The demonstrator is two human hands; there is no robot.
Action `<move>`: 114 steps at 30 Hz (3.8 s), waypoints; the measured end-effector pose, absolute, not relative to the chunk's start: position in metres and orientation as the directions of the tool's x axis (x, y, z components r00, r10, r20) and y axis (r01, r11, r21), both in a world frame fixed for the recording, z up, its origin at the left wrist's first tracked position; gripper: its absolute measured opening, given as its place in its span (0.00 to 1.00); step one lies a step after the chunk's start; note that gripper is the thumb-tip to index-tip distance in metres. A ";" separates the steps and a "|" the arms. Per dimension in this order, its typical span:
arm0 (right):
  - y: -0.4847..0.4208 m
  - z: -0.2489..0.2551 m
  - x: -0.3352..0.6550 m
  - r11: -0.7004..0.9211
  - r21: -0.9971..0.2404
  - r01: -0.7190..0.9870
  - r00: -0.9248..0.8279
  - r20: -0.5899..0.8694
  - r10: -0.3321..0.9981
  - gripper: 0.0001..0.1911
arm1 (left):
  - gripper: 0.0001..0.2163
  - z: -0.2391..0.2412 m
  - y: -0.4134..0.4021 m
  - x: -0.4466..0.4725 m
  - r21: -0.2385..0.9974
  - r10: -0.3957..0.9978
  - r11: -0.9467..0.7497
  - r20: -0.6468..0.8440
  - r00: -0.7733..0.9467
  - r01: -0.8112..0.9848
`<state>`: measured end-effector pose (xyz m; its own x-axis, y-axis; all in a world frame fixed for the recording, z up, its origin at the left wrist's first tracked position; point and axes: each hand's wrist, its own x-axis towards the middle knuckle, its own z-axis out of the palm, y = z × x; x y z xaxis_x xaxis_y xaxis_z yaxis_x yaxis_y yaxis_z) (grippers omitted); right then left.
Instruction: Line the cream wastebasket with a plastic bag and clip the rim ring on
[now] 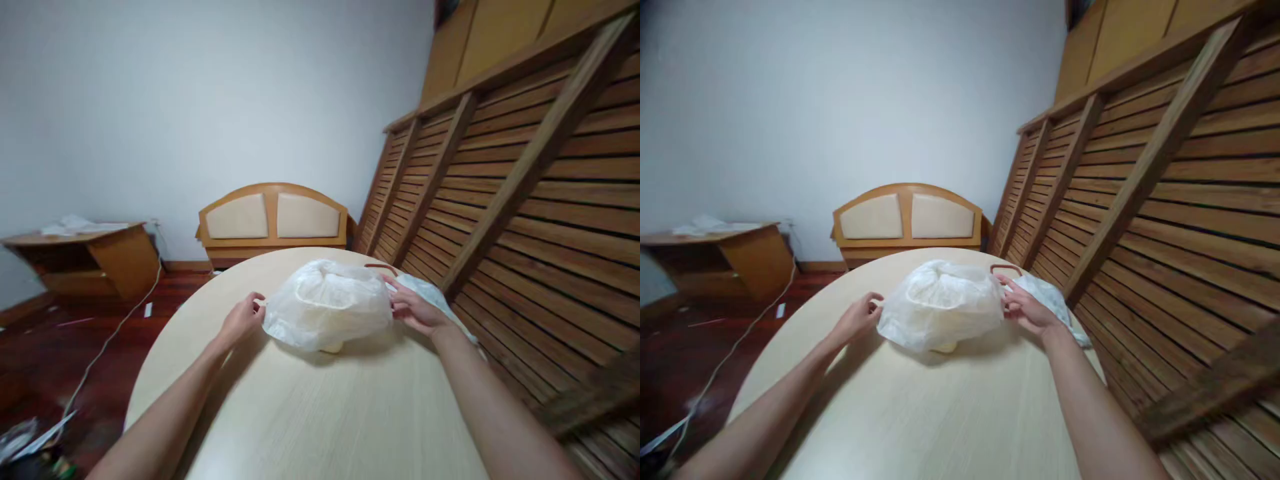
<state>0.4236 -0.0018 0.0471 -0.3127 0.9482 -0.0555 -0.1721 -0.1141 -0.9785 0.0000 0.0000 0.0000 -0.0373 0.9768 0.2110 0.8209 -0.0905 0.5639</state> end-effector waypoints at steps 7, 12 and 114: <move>0.024 0.025 0.428 0.094 -0.995 -0.037 0.062 0.092 0.994 0.23 | 0.14 0.005 -0.004 -0.002 0.578 0.983 -0.164 0.161 0.086 0.799; 0.041 0.014 0.424 0.239 -0.951 0.195 0.266 0.286 0.920 0.16 | 0.24 0.000 -0.007 0.014 0.653 0.933 -0.347 0.311 0.179 0.674; 0.027 0.021 0.361 0.558 -0.774 0.301 -0.046 0.572 0.819 0.26 | 0.30 0.055 0.028 0.066 0.915 0.923 -0.353 0.306 0.233 0.198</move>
